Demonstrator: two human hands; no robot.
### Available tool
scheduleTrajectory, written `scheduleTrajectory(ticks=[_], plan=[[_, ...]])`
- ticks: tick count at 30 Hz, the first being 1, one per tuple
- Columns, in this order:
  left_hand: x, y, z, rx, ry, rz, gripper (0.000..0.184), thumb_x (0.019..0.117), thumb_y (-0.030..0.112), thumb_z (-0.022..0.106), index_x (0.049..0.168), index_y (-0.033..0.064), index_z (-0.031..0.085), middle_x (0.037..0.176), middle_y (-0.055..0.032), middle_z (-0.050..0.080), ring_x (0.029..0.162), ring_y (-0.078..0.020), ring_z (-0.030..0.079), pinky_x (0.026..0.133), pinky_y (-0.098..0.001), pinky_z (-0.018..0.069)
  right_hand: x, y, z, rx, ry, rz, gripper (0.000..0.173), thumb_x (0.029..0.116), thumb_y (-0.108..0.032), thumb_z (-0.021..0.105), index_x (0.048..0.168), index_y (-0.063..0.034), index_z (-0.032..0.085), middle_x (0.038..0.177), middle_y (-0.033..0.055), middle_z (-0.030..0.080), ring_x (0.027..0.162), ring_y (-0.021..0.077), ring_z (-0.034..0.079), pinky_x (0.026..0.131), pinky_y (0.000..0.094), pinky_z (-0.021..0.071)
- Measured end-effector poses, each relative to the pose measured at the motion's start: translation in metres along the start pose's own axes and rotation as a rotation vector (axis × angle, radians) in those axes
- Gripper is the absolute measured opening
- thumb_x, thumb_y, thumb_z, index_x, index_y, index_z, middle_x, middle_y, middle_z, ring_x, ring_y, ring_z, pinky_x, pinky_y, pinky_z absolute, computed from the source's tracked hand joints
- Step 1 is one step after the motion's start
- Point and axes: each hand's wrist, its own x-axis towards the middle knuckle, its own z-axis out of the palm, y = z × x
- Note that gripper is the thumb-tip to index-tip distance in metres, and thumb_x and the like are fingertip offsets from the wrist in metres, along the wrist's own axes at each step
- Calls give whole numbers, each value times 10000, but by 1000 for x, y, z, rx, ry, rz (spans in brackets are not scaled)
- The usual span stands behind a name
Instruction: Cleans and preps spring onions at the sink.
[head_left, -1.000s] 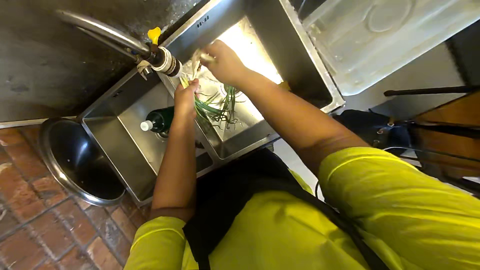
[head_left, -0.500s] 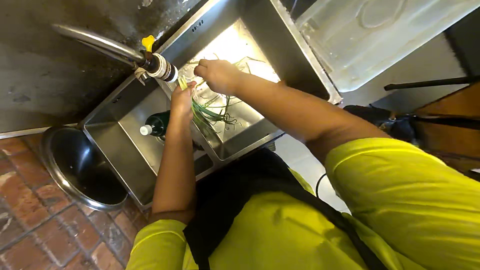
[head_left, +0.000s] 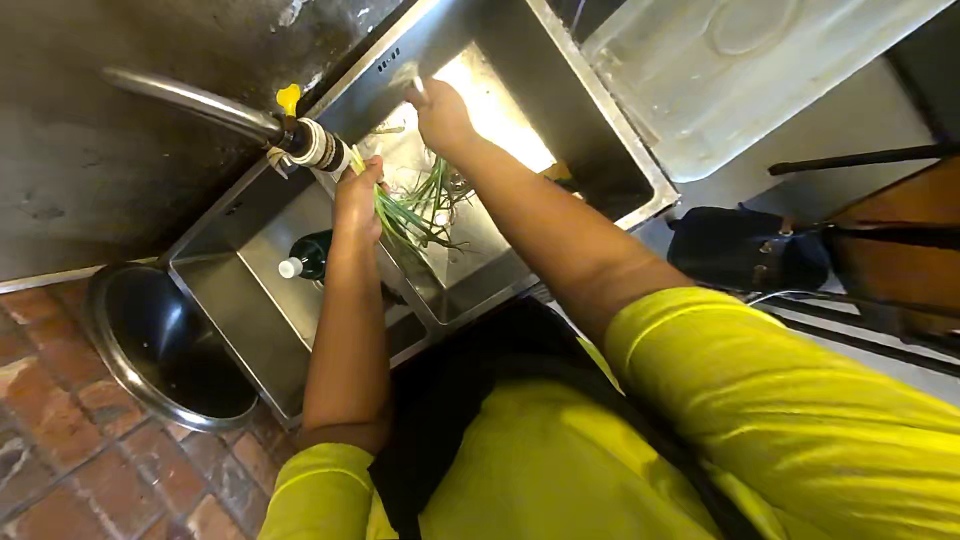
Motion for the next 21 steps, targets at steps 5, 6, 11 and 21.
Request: scheduleTrajectory(ticks=[5,6,11,21], plan=[[13,2,1,-204,-88,71,261,1093,219,491,1320,99,537,802,0,545,662,-140,588,696,-335,576,12,-6,-21,-213,-35,-158,424,931,-61,664,1347,-144,677,1424,177,549,1261,328,598,1040,502,526],[16,5,1,-224,-131,106,295,1086,211,506,1370,131,520,798,11,533,642,-130,570,674,-325,569,10,-10,-24,-187,-24,-120,363,946,-104,681,1309,-112,673,1362,175,581,1218,324,617,1018,507,535],[28,15,-6,-238,-386,158,522,1003,85,594,1486,204,438,750,55,529,506,-48,458,504,-208,479,-9,-18,-20,193,-177,33,297,1035,-168,549,1296,-62,642,1172,130,712,1037,253,680,921,503,544],[24,8,1,-387,-437,27,621,1054,651,135,1451,292,451,917,-26,639,696,-147,623,611,-323,572,-50,-32,-14,335,-313,96,460,1081,-402,531,1302,-1,569,1098,186,672,972,278,668,887,496,549]])
